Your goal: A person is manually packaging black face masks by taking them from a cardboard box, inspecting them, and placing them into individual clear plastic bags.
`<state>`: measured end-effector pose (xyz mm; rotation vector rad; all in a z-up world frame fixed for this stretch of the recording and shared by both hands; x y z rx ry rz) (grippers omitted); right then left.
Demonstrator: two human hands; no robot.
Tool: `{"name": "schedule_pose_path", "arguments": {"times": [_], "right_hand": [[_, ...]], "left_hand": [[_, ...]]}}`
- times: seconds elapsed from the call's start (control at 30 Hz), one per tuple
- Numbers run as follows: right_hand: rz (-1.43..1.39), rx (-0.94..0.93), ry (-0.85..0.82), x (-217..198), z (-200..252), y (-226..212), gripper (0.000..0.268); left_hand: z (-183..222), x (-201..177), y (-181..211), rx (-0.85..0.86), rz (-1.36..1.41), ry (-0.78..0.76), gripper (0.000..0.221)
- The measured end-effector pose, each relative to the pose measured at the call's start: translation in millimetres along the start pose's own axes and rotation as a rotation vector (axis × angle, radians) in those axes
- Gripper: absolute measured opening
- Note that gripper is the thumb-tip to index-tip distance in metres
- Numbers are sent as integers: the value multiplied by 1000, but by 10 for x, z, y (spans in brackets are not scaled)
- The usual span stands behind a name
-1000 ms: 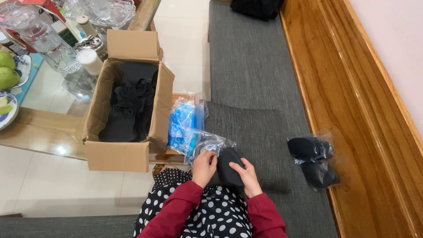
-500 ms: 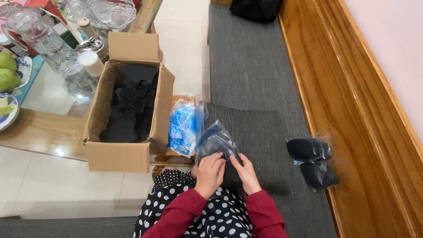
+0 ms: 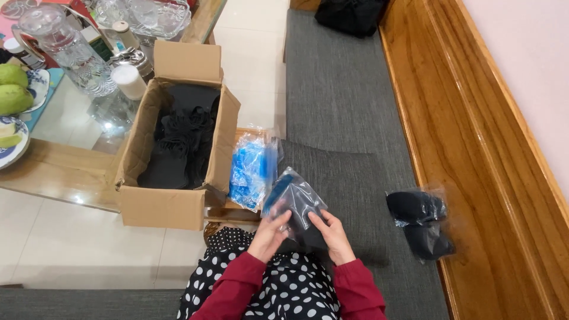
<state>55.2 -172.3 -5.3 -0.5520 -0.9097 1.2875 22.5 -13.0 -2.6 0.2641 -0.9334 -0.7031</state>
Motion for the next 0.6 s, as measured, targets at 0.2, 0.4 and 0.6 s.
{"name": "schedule_pose_path", "arguments": {"times": [0.2, 0.4, 0.6], "right_hand": [[-157, -2, 87, -30, -94, 135, 48], [-78, 8, 20, 61, 34, -23, 67], [68, 4, -96, -97, 52, -105, 39]], "left_hand": [[-170, -108, -489, -74, -37, -109, 56], [-124, -143, -482, -144, -147, -242, 63], [-330, -564, -214, -45, -212, -199, 66]]}}
Point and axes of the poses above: each hand's wrist, its own z-axis away from the middle knuckle, its own x-axis out of the palm, y = z × x, the point moved 5 cm from there along -z, towards the middle knuckle, and after that the axes turned 6 degrees about -z, right-handed, at the moved point
